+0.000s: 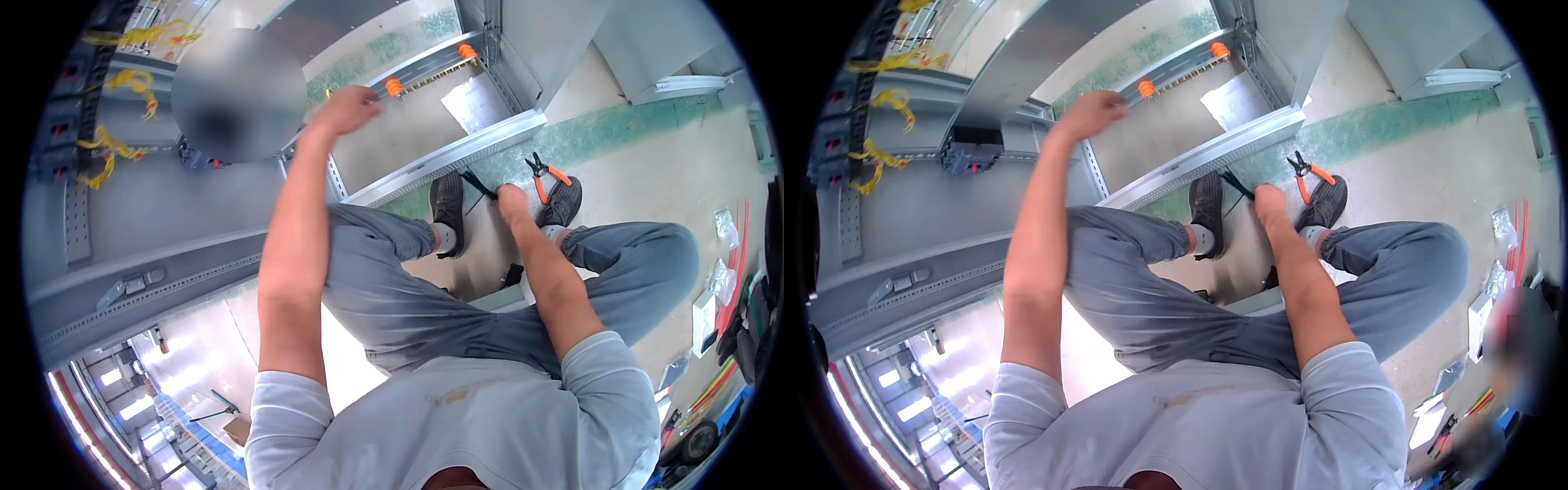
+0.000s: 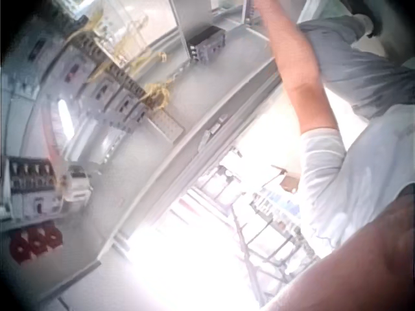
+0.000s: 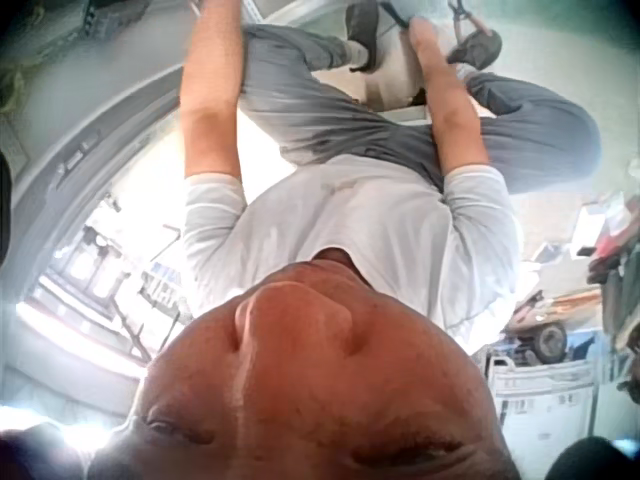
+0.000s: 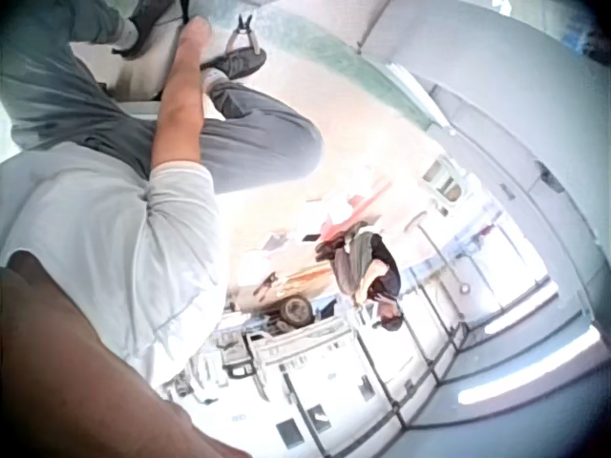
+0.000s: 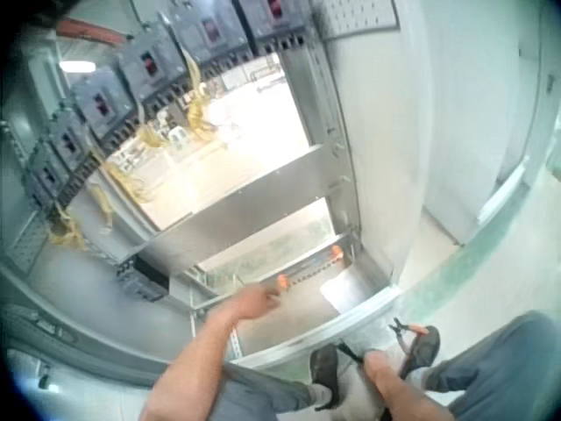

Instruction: The person sits on the floor in front of an open electrical panel and organizes wires using zip ties and pliers. They repeatedly bundle wires, secure them with zip ties, and trim the excess ends.

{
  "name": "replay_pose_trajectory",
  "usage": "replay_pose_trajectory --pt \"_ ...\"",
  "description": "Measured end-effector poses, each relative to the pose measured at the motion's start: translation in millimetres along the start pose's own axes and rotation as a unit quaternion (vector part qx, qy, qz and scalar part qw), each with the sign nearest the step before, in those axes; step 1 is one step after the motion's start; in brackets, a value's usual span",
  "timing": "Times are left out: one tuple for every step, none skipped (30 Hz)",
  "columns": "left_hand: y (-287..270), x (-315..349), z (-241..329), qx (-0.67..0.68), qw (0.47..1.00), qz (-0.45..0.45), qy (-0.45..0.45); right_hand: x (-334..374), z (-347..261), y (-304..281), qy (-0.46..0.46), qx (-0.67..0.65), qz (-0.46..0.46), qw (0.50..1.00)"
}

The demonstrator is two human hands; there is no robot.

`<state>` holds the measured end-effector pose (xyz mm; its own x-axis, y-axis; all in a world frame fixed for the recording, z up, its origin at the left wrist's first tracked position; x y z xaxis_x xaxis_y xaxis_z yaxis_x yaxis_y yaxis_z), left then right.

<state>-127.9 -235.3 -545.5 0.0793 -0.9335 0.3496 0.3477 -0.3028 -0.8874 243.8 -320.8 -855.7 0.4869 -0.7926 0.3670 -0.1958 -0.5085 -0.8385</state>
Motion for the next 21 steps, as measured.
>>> replay_pose_trajectory --pt "14 4 21 -0.023 0.999 -0.002 0.029 3 -10 -2 -0.002 -0.023 -0.008 1.0" --pt "30 11 48 -0.048 0.997 -0.003 0.059 3 -16 1 -0.015 -0.033 0.031 0.999" --pt "52 15 69 -0.048 0.996 -0.015 0.068 4 -24 -5 -0.021 -0.057 0.04 0.997" --pt "77 23 87 -0.021 0.997 -0.045 0.059 6 -35 -11 -0.03 -0.081 0.048 0.995" --pt "107 30 97 -0.01 0.997 -0.065 0.044 9 -47 -17 -0.041 -0.104 0.055 0.992" --pt "154 35 78 -0.035 0.995 -0.035 0.083 11 -64 -24 -0.068 -0.122 0.073 0.987" --pt "176 45 91 -0.043 0.991 -0.113 0.048 10 -64 -29 -0.074 -0.138 0.099 0.983" --pt "211 54 80 -0.007 0.991 -0.111 0.079 10 -72 -32 -0.092 -0.155 0.117 0.977" --pt "256 60 58 0.06 0.991 -0.094 0.068 9 -82 -31 -0.115 -0.152 0.101 0.977" --pt "277 67 64 0.075 0.989 -0.111 0.064 8 -77 -28 -0.118 -0.145 0.089 0.978" --pt "303 60 72 0.093 0.987 -0.12 0.059 9 -66 -34 -0.116 -0.137 0.088 0.98" --pt "322 54 74 0.107 0.987 -0.094 0.071 11 -56 -35 -0.112 -0.127 0.089 0.981" --pt "328 58 75 0.128 0.988 -0.062 0.066 19 -60 -38 -0.108 -0.145 0.076 0.981" --pt "332 56 69 0.109 0.989 -0.093 0.038 23 -66 -41 -0.103 -0.161 0.063 0.979" --pt "339 58 68 0.095 0.987 -0.131 0.015 29 -65 -41 -0.089 -0.175 0.047 0.979" --pt "348 66 66 0.08 0.981 -0.174 -0.01 33 -66 -36 -0.1 -0.131 0.036 0.986" --pt "355 69 65 0.073 0.981 -0.177 -0.027 32 -66 -33 -0.077 -0.115 0.05 0.989" --pt "358 71 63 0.062 0.98 -0.184 -0.042 29 -62 -26 -0.051 -0.101 0.066 0.991" --pt "352 73 64 0.052 0.983 -0.169 -0.047 25 -49 -16 -0.019 -0.088 0.084 0.992" --pt "345 73 65 0.037 0.986 -0.159 -0.042 20 -19 0 0.017 -0.075 0.094 0.993" --pt "349 70 57 0.033 0.987 -0.151 -0.051 20 3 17 0.049 -0.066 0.098 0.992"
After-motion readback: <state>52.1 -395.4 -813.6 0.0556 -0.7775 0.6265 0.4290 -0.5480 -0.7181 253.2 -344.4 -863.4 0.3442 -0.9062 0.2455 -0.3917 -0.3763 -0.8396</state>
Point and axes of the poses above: each hand's wrist, its own x-axis away from the middle knuckle, its own y-axis out of the palm, z = x × y, the point moved 2 cm from there along -x, towards the middle knuckle, and after that the axes turned 9 degrees about -y, right-handed, at the moved point
